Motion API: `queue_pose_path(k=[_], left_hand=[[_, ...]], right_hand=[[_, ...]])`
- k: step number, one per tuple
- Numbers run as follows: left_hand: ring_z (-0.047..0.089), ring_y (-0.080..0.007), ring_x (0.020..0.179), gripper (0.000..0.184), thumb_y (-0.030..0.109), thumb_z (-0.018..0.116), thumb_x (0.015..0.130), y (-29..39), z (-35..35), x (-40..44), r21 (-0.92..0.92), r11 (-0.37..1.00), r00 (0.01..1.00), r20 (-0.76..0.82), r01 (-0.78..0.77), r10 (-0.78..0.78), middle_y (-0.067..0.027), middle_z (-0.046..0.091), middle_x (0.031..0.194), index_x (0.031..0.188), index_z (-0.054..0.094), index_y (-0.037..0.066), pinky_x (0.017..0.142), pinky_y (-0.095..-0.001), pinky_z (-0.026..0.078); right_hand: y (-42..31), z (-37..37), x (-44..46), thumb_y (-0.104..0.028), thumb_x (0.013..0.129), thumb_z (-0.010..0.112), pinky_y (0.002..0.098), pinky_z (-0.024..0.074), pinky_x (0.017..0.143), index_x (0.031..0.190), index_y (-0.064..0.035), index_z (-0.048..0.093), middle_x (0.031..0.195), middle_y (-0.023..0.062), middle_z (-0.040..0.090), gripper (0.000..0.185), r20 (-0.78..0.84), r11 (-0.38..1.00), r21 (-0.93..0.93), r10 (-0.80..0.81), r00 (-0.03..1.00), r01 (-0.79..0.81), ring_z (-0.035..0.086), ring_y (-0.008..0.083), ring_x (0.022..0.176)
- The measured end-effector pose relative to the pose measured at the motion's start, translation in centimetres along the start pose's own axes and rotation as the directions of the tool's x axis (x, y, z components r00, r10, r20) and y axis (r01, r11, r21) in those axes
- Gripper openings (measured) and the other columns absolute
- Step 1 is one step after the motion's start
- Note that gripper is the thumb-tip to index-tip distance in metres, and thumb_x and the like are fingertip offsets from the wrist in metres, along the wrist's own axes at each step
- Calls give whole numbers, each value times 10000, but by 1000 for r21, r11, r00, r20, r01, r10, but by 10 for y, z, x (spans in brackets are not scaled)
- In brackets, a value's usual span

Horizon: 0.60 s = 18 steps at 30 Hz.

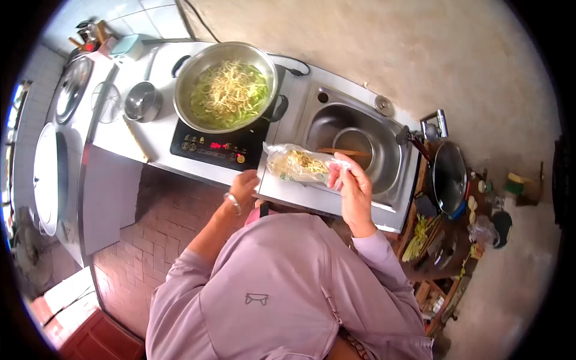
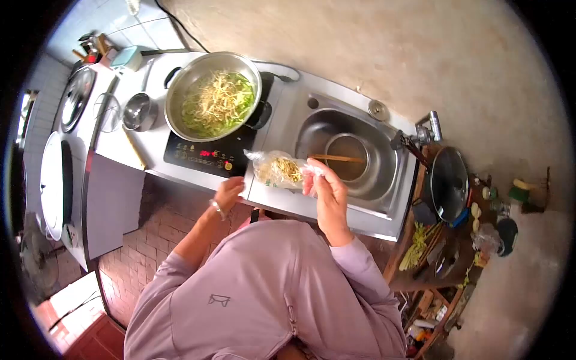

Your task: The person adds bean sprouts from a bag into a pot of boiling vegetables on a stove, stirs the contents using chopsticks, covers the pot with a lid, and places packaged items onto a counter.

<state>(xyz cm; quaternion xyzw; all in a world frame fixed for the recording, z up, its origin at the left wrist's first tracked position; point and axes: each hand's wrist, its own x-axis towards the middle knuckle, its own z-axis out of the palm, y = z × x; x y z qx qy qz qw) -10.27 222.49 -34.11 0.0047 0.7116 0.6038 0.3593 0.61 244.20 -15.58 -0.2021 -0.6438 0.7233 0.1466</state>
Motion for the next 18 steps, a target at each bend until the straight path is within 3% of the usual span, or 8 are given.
queue_pose_path(k=[1, 2, 4, 8, 10, 13, 15, 18], left_hand=[[582, -142, 727, 222, 77, 532, 742, -14, -12, 3, 165, 956, 963, -78, -242, 257, -76, 608, 823, 933, 575, -28, 582, -248, 456], [580, -140, 704, 191, 25, 489, 753, 36, -15, -21, 193, 958, 973, -53, -210, 224, -74, 605, 812, 914, 577, -27, 597, -248, 457], [566, -140, 702, 215, -82, 406, 744, 109, -7, -53, -4, 913, 911, -59, -409, 408, -79, 593, 773, 858, 578, -20, 628, -259, 455], [583, -239, 792, 218, -111, 415, 716, 202, 32, -69, 70, 560, 553, 301, -825, 777, -145, 593, 869, 832, 582, -35, 723, -292, 452], [569, -321, 795, 210, -77, 430, 724, 196, 71, -41, 165, 565, 550, 555, -808, 624, -169, 593, 862, 848, 588, -18, 695, -333, 452], [594, -304, 858, 219, 78, 534, 725, 128, 103, 25, 757, 85, 731, 650, -648, -210, -137, 628, 888, 919, 629, 41, 741, -361, 462], [587, -267, 932, 257, 117, 553, 743, 111, 108, 31, 540, -243, 588, 780, -806, -214, -122, 616, 986, 985, 619, 59, 786, -339, 461], [571, -229, 978, 266, 135, 539, 776, 117, 152, 23, 685, -216, 717, 684, -695, -135, -115, 596, 1040, 1019, 598, 45, 812, -335, 452]], right_hand=[[4, 4, 1, -64, 871, 412, 207, 410, 606, 1211, -24, 443, 956, 76, 579, 345, -23, 991, 133, 27, 999, -24, 485, 81, 675], [4, 2, 1, -36, 853, 409, 204, 409, 598, 1256, -35, 381, 1020, 91, 559, 404, 10, 992, 127, 3, 1000, -4, 489, 85, 683], [-2, 3, 0, -8, 836, 406, 201, 408, 590, 1301, -46, 318, 1083, 106, 540, 475, 29, 993, 119, -10, 1000, 7, 493, 89, 691], [-10, -1, -8, 61, 793, 372, 204, 405, 588, 1365, -77, 127, 1316, 127, 342, 638, 154, 990, 136, 25, 988, -46, 520, 115, 735], [-10, -4, -11, 72, 784, 351, 218, 416, 614, 1361, -63, 146, 1337, 109, 310, 627, 180, 995, 87, 34, 983, -51, 529, 127, 779], [-4, -15, -16, 74, 780, 343, 231, 426, 641, 1357, -56, 161, 1328, 110, 321, 619, 148, 996, 91, -28, 989, 15, 535, 138, 817], [-1, -24, -17, 71, 782, 345, 238, 429, 657, 1354, -58, 179, 1328, 112, 319, 610, 135, 995, 96, -44, 990, 31, 540, 148, 839], [-2, -28, -21, 35, 814, 366, 248, 433, 660, 1354, -65, 188, 1338, 107, 313, 577, 177, 992, 124, 4, 984, -26, 540, 150, 838]])
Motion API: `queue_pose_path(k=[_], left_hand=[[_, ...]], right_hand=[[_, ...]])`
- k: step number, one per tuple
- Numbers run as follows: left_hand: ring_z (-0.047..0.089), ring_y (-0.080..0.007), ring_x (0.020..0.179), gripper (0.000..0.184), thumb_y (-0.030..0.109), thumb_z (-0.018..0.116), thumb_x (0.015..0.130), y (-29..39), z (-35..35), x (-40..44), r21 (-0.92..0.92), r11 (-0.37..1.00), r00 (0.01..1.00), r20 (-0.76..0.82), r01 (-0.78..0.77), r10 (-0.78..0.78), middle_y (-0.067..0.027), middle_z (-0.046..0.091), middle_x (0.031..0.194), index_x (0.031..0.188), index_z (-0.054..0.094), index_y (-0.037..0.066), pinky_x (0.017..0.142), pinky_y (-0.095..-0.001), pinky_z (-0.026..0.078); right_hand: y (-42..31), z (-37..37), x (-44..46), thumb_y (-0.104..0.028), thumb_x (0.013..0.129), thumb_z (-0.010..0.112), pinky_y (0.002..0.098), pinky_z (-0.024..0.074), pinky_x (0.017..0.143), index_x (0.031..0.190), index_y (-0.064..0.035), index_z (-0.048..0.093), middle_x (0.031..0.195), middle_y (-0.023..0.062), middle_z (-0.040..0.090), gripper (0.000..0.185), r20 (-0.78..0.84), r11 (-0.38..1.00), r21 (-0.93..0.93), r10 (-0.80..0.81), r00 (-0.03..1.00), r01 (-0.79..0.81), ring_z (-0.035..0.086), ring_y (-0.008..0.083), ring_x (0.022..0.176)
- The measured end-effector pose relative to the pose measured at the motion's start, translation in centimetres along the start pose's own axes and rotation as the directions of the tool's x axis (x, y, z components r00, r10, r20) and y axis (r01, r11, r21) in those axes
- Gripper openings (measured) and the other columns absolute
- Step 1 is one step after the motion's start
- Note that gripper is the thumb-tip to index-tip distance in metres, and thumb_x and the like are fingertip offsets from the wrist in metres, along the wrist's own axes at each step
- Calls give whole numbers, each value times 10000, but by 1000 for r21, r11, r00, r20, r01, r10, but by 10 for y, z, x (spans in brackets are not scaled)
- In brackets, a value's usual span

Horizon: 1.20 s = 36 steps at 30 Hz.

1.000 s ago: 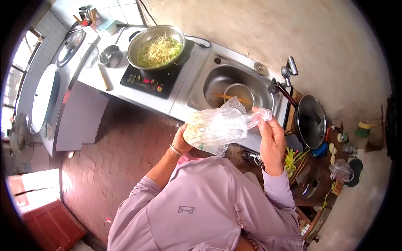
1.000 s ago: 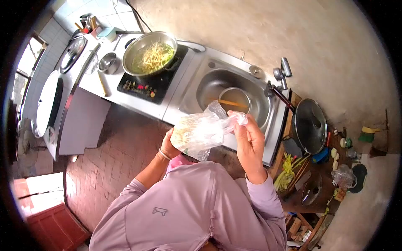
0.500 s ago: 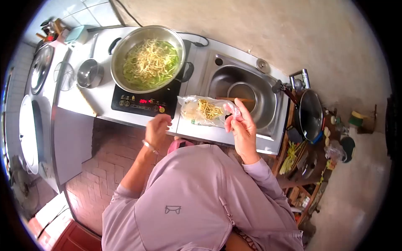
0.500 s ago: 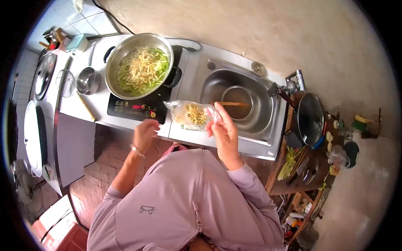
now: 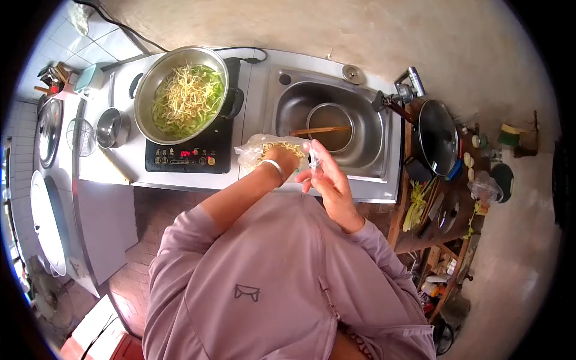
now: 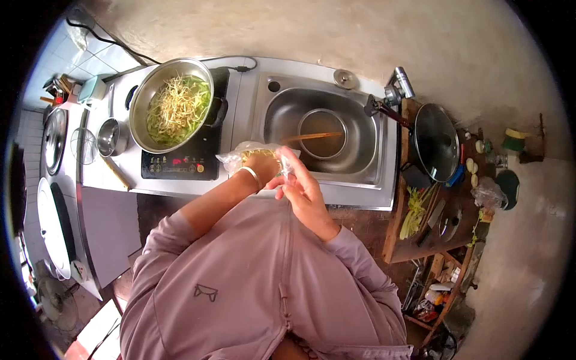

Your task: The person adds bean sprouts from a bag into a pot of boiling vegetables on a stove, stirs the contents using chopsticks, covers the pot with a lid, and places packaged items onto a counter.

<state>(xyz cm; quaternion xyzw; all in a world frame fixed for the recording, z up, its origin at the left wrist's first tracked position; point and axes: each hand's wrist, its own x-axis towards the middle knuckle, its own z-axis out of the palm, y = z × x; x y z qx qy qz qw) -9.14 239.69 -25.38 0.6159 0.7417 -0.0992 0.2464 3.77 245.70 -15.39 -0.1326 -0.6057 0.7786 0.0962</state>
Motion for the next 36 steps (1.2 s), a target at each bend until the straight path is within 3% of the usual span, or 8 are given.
queue_pose_path(k=[4, 5, 10, 18, 20, 23, 27, 36], left_hand=[[565, -254, 961, 256, 207, 438, 820, -12, 44, 47, -21, 1000, 1000, 17, 13, -12, -100, 596, 1010, 1004, 576, 93, 781, -379, 452], [566, -248, 949, 265, 214, 446, 819, -21, 48, 42, -282, 948, 985, -46, 145, -165, -103, 594, 1005, 1020, 565, 86, 800, -372, 440], [564, -261, 930, 244, 184, 475, 804, -49, 68, 20, -173, 983, 912, -390, 60, -125, -102, 594, 987, 1014, 567, 103, 813, -366, 420], [543, -263, 968, 245, 182, 492, 791, -63, 72, -21, -334, 934, 927, -375, -126, -10, -93, 599, 974, 997, 595, 97, 825, -360, 415], [531, -214, 1014, 218, 183, 489, 805, -69, 85, -48, 167, 977, 988, -65, -130, 142, -42, 610, 972, 957, 628, 112, 807, -411, 405], [549, -214, 988, 205, 162, 491, 799, -44, 21, -62, 203, 976, 948, 318, -74, 6, -21, 624, 947, 927, 647, 126, 822, -425, 383], [616, -218, 856, 162, 140, 517, 783, -9, -1, -29, 58, 998, 977, 214, -2, -11, -72, 644, 881, 833, 663, 90, 632, -357, 494], [564, -280, 960, 337, 300, 516, 790, -35, 92, 21, -481, 825, 921, -82, 297, -380, -158, 575, 1046, 1050, 523, 85, 794, -397, 446]], right_hand=[[-6, 0, -2, 49, 798, 341, 243, 434, 657, 1356, -73, 190, 1336, 102, 317, 591, 30, 999, -25, 27, 999, -26, 539, 149, 850], [-5, -4, -3, 49, 798, 341, 243, 434, 657, 1356, -73, 190, 1336, 102, 317, 591, 22, 999, -22, 25, 999, -24, 539, 149, 850], [-2, -12, -3, 50, 798, 337, 232, 429, 643, 1344, -77, 233, 1326, 106, 335, 570, -31, 998, 57, 34, 999, -32, 539, 145, 860], [2, -18, 1, 13, 835, 364, 243, 433, 653, 1341, -59, 231, 1329, 114, 333, 528, 3, 998, 53, 46, 999, -46, 534, 166, 896], [1, -16, 2, 20, 831, 360, 244, 433, 655, 1338, -56, 238, 1329, 110, 333, 526, 16, 997, 61, 42, 999, -43, 532, 167, 904], [0, -14, 4, 29, 826, 356, 245, 433, 657, 1330, -51, 256, 1328, 103, 332, 520, 52, 997, 54, 46, 998, -48, 529, 168, 916], [-2, -10, 7, 36, 822, 354, 244, 433, 656, 1320, -48, 281, 1323, 94, 339, 511, 92, 997, 31, 64, 994, -67, 528, 166, 920], [2, -15, 6, 54, 803, 343, 240, 428, 654, 1310, -44, 301, 1300, 103, 368, 518, 33, 996, 52, 65, 997, -67, 533, 164, 901]])
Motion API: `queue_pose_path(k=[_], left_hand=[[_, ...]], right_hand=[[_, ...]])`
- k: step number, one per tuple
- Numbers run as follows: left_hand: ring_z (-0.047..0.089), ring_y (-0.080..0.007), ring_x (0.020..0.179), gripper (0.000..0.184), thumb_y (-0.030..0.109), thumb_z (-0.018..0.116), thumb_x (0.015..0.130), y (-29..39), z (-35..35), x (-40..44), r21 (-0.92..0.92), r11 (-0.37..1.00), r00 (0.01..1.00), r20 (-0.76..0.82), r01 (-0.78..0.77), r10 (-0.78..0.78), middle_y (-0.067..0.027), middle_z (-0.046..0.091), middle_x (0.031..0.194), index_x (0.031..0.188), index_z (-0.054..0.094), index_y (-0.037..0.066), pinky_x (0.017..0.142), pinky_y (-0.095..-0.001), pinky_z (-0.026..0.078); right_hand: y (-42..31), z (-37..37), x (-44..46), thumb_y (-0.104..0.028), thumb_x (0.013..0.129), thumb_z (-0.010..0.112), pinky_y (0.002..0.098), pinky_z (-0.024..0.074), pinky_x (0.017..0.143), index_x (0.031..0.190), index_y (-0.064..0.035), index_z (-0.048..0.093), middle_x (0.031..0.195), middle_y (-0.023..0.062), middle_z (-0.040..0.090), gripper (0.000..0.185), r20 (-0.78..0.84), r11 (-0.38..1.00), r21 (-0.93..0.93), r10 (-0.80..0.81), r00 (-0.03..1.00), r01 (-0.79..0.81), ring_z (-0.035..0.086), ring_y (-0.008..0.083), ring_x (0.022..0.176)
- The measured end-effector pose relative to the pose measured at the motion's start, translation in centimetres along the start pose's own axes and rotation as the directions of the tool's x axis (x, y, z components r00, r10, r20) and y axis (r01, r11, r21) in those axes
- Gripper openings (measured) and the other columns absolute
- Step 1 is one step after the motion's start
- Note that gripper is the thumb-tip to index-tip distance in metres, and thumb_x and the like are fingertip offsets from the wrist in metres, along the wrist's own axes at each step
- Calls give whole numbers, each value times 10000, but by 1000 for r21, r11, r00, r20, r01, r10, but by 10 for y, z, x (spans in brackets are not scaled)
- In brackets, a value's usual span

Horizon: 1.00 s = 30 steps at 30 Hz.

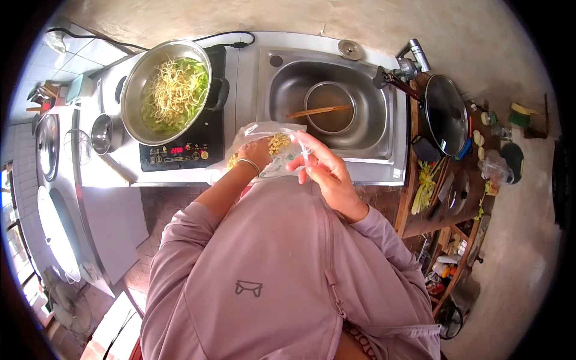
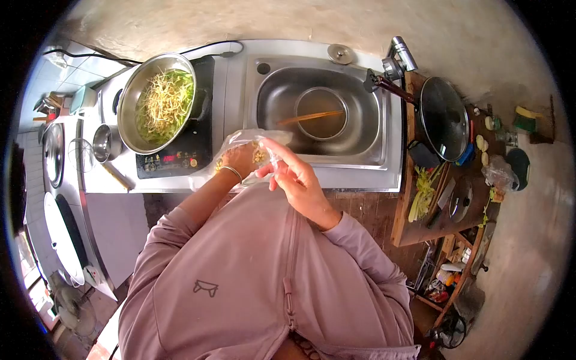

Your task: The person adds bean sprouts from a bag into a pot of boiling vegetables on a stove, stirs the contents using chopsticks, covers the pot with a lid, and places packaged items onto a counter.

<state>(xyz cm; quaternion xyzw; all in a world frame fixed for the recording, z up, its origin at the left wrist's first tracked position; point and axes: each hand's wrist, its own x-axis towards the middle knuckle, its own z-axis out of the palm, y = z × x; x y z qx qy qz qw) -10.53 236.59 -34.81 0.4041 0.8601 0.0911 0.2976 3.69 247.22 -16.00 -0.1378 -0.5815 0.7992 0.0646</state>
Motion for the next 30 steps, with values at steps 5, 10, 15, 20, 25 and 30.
queue_pose_path(k=[5, 10, 15, 20, 25, 30], left_hand=[[499, -280, 1068, 616, 162, 636, 700, 13, -33, -12, 13, 999, 976, 217, 29, -31, -142, 506, 1167, 1254, 366, 150, 891, -367, 407], [490, -288, 1067, 556, 151, 588, 737, -3, -6, -3, -103, 984, 986, 66, -147, 154, -141, 506, 1168, 1254, 382, 154, 876, -350, 404], [490, -297, 1050, 391, 169, 486, 794, 14, -43, -18, -846, 453, 946, 323, 281, 17, -142, 513, 1152, 1177, 480, 95, 871, -344, 395], [536, -243, 861, 288, 239, 449, 820, -32, -9, -1, -485, 838, 966, -73, -250, 247, -135, 572, 984, 999, 556, 41, 780, -346, 402], [521, -293, 958, 276, 134, 452, 781, -36, -37, -3, -85, 936, 935, 76, -341, 347, -163, 550, 1045, 1030, 558, 74, 820, -356, 395], [517, -298, 991, 256, 133, 446, 792, -42, -35, -9, -187, 922, 940, -40, -340, 338, -159, 550, 1069, 1013, 556, 69, 850, -354, 389]], right_hand=[[2, 3, 2, 61, 794, 351, 236, 413, 660, 1309, -42, 303, 1282, 103, 388, 527, 21, 1000, -17, 2, 1000, -2, 534, 162, 892], [5, 3, 5, 58, 795, 356, 231, 406, 657, 1310, -41, 301, 1269, 99, 403, 527, -7, 1000, 19, 1, 1000, -1, 533, 157, 876], [7, 3, 5, 46, 805, 360, 230, 406, 653, 1311, -42, 298, 1265, 95, 411, 517, -13, 1000, 28, 7, 1000, -7, 530, 154, 869], [4, 4, 5, 35, 810, 357, 229, 408, 640, 1312, -49, 299, 1264, 93, 415, 512, -13, 1000, 11, 1, 1000, -1, 528, 152, 867], [1, 10, 5, 70, 778, 343, 218, 404, 612, 1299, -50, 327, 1247, 97, 425, 535, -13, 998, 60, 7, 1000, -6, 534, 130, 865], [-3, 16, 3, 49, 794, 355, 225, 403, 627, 1306, -45, 310, 1252, 94, 422, 523, 36, 999, 53, 12, 999, -14, 524, 143, 868]])
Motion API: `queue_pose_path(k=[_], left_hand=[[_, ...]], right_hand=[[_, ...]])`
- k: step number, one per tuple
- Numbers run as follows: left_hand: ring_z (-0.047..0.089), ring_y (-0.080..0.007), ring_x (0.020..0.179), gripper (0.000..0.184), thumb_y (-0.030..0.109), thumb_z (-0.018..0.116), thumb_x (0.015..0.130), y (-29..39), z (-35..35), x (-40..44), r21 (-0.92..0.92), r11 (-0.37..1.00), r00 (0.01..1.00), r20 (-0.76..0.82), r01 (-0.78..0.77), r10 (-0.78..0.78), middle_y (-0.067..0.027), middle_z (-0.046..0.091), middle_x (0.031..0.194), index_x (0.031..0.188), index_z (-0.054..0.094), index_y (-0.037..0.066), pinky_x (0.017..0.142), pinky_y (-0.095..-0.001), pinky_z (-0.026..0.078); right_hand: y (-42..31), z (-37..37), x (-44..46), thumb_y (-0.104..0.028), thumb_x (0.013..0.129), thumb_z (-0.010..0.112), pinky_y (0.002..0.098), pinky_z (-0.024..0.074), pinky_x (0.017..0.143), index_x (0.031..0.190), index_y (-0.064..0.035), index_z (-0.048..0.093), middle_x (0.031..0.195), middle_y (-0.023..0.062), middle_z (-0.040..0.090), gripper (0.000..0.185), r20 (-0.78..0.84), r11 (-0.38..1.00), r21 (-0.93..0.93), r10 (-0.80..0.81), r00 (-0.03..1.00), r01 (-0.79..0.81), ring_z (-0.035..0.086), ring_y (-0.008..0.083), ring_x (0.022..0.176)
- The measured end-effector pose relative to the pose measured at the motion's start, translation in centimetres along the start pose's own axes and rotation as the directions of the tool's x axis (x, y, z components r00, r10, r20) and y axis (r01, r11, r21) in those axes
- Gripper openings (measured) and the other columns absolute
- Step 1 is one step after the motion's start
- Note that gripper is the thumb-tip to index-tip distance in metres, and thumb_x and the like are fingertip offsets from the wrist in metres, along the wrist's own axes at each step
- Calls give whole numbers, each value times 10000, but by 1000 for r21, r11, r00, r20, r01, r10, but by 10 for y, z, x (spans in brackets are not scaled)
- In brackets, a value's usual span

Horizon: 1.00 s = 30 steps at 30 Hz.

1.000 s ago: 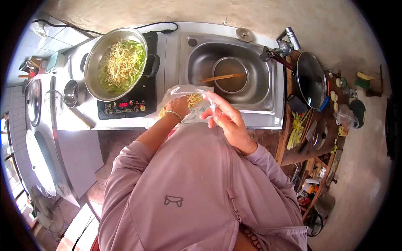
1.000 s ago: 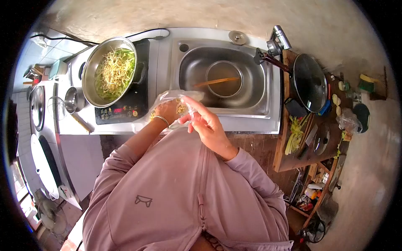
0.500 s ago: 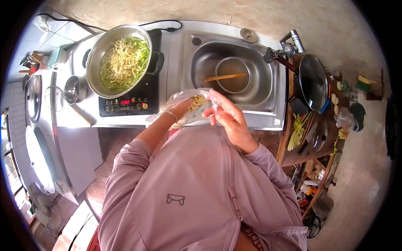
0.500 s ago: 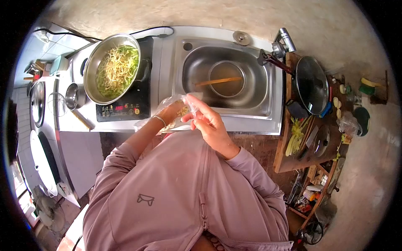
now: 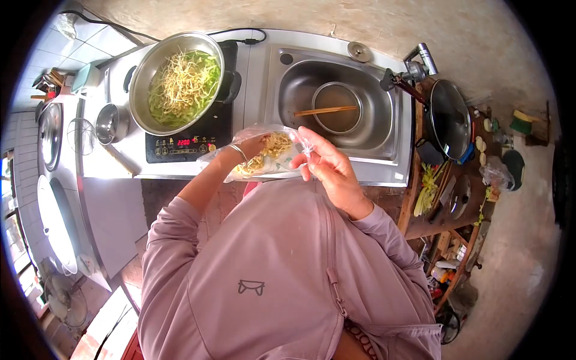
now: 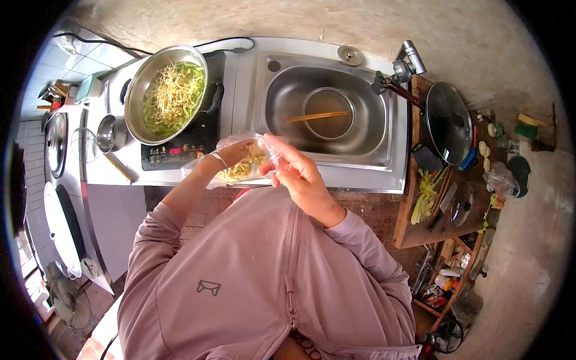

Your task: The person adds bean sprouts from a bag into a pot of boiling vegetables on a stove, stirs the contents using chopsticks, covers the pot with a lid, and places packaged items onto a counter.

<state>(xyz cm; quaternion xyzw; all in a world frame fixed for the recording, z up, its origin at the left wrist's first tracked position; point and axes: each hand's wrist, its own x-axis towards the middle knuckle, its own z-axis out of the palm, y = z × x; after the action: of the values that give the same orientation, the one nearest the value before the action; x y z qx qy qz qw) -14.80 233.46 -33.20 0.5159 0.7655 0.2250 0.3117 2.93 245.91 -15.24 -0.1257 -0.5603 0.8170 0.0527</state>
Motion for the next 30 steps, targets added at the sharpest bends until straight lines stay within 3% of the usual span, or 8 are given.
queue_pose_path(k=[3, 5, 10, 15, 17, 23, 26, 30], left_hand=[[516, -311, 1003, 261, 187, 442, 814, 21, 3, 1, -88, 987, 991, 29, 136, -134, -159, 561, 1054, 1016, 547, 59, 857, -371, 391], [485, -296, 1059, 378, 187, 502, 782, 54, -3, 3, 168, 881, 864, 183, 442, -469, -155, 521, 1124, 1159, 499, 162, 867, -393, 401], [465, -327, 1085, 398, 293, 533, 763, 34, 58, 14, 257, 911, 947, -72, 322, -314, -144, 515, 1140, 1144, 483, 187, 844, -436, 406], [523, -287, 1005, 285, 179, 474, 801, 26, 38, 5, 56, 941, 943, -52, 332, -330, -142, 544, 1080, 1077, 526, 128, 853, -364, 405], [552, -302, 955, 257, 137, 442, 813, -10, 53, 6, 107, 994, 998, -64, 36, -29, -153, 571, 1042, 1039, 551, 82, 804, -376, 433], [568, -284, 908, 286, 136, 491, 793, 21, 2, 6, 59, 998, 1000, 18, -15, 14, -158, 583, 997, 1062, 551, 60, 783, -357, 437], [588, -214, 853, 266, 194, 521, 807, 6, 11, 3, -197, 973, 991, -27, 122, -129, -117, 608, 916, 1032, 558, 58, 738, -322, 452], [574, -126, 757, 252, 136, 570, 785, 23, -26, -12, -693, 621, 931, 256, 365, -261, -67, 601, 854, 1012, 557, 27, 650, -254, 461]], right_hand=[[2, 3, -2, 30, 804, 364, 234, 403, 638, 1313, -43, 292, 1257, 90, 418, 519, 24, 1000, -19, -1, 1000, 1, 519, 158, 869], [2, 5, -1, 30, 804, 365, 234, 402, 640, 1313, -42, 292, 1257, 89, 418, 519, 29, 1000, -15, -9, 1000, 9, 517, 157, 869], [3, 6, -3, 29, 801, 364, 231, 398, 644, 1309, -36, 297, 1252, 89, 419, 517, 9, 999, -40, 5, 1000, -5, 518, 156, 865], [4, 2, -4, 31, 798, 357, 228, 397, 646, 1306, -35, 303, 1254, 93, 421, 515, -29, 999, -35, 3, 1000, -4, 521, 152, 855], [4, 1, -2, 32, 798, 356, 227, 396, 646, 1306, -36, 304, 1254, 95, 423, 515, -44, 1000, -27, -10, 999, 9, 522, 150, 851], [-5, 5, 7, 41, 799, 354, 220, 393, 634, 1303, -43, 314, 1251, 102, 432, 513, -47, 999, -18, -51, 998, 50, 519, 145, 855], [-2, 5, 12, 50, 782, 373, 217, 398, 630, 1292, -54, 344, 1240, 86, 442, 521, -31, 999, 24, -45, 999, 46, 530, 126, 870], [-6, 9, 24, 36, 790, 383, 215, 394, 626, 1294, -57, 343, 1247, 84, 436, 514, -38, 998, 24, -53, 998, 54, 529, 123, 875]])
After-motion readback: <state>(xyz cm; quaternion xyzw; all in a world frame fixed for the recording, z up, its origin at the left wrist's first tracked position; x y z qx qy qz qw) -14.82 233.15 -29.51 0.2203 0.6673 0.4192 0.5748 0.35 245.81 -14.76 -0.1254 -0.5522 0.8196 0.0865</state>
